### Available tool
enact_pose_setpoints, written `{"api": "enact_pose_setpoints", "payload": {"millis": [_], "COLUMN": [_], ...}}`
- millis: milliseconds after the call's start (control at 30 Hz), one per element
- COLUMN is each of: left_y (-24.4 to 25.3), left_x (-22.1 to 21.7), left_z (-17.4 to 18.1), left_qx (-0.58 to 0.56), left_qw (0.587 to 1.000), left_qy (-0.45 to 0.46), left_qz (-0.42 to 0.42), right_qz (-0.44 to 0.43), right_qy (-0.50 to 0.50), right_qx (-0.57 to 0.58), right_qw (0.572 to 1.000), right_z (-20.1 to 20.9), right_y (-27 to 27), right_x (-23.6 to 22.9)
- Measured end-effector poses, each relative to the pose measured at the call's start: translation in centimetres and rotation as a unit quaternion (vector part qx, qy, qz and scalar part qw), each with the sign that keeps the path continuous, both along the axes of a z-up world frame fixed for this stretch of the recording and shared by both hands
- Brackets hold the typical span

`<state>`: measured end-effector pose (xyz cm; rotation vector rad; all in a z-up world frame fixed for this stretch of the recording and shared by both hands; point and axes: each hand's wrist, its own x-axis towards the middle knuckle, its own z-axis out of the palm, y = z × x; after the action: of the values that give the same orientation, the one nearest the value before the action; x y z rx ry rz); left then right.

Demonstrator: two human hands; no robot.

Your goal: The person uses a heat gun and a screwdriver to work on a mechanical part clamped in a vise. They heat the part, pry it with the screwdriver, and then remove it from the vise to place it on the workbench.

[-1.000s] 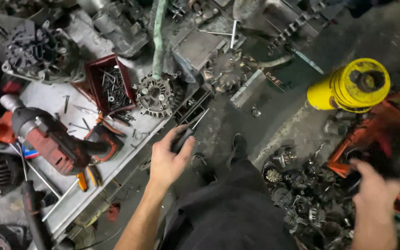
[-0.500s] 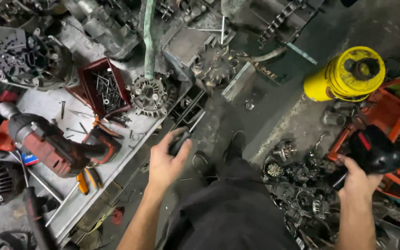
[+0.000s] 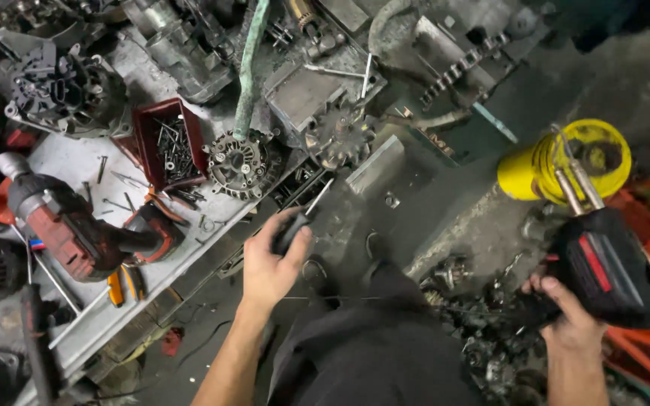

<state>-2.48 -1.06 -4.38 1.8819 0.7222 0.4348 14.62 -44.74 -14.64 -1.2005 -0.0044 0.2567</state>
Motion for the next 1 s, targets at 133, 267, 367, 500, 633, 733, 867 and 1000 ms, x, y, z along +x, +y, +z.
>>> {"api": "enact_pose_setpoints", "payload": {"millis": [133,267,367,500,633,733,867,1000], "left_y": [-1.7,-2.9,-4.5,-6.6,-8.2,-8.8,-7.6,-5.1], "left_x": [1.3,1.9,2.7,4.0,3.9,3.1,2.9,3.2], "left_z": [0.7,-0.6,-0.3,-0.3,-1.0,-1.6,-0.2,1.6], "left_qx": [-0.126,-0.033,-0.051,-0.055,-0.039,-0.034,-0.107,0.065], "left_qw": [0.984,0.989,0.982,0.966,0.936,0.921,0.918,0.956], "left_qy": [0.033,-0.055,-0.051,-0.072,-0.115,-0.145,-0.142,-0.149], "left_qz": [0.118,0.135,0.172,0.244,0.329,0.359,0.353,0.246], "right_qz": [0.104,0.261,0.482,0.589,0.678,0.695,0.699,0.684], "right_qy": [0.048,0.131,0.005,0.011,-0.065,-0.099,-0.129,-0.138], "right_qx": [-0.022,-0.128,-0.066,-0.119,-0.251,-0.241,-0.233,-0.219], "right_qw": [0.993,0.948,0.874,0.799,0.688,0.671,0.664,0.682], "right_z": [-2.2,0.7,-2.0,2.0,6.3,5.1,3.8,4.4], "right_y": [-2.7,-1.8,-2.1,3.5,9.1,9.7,9.4,9.2], "right_x": [6.1,12.4,17.8,20.3,21.2,22.6,23.4,22.3]}}
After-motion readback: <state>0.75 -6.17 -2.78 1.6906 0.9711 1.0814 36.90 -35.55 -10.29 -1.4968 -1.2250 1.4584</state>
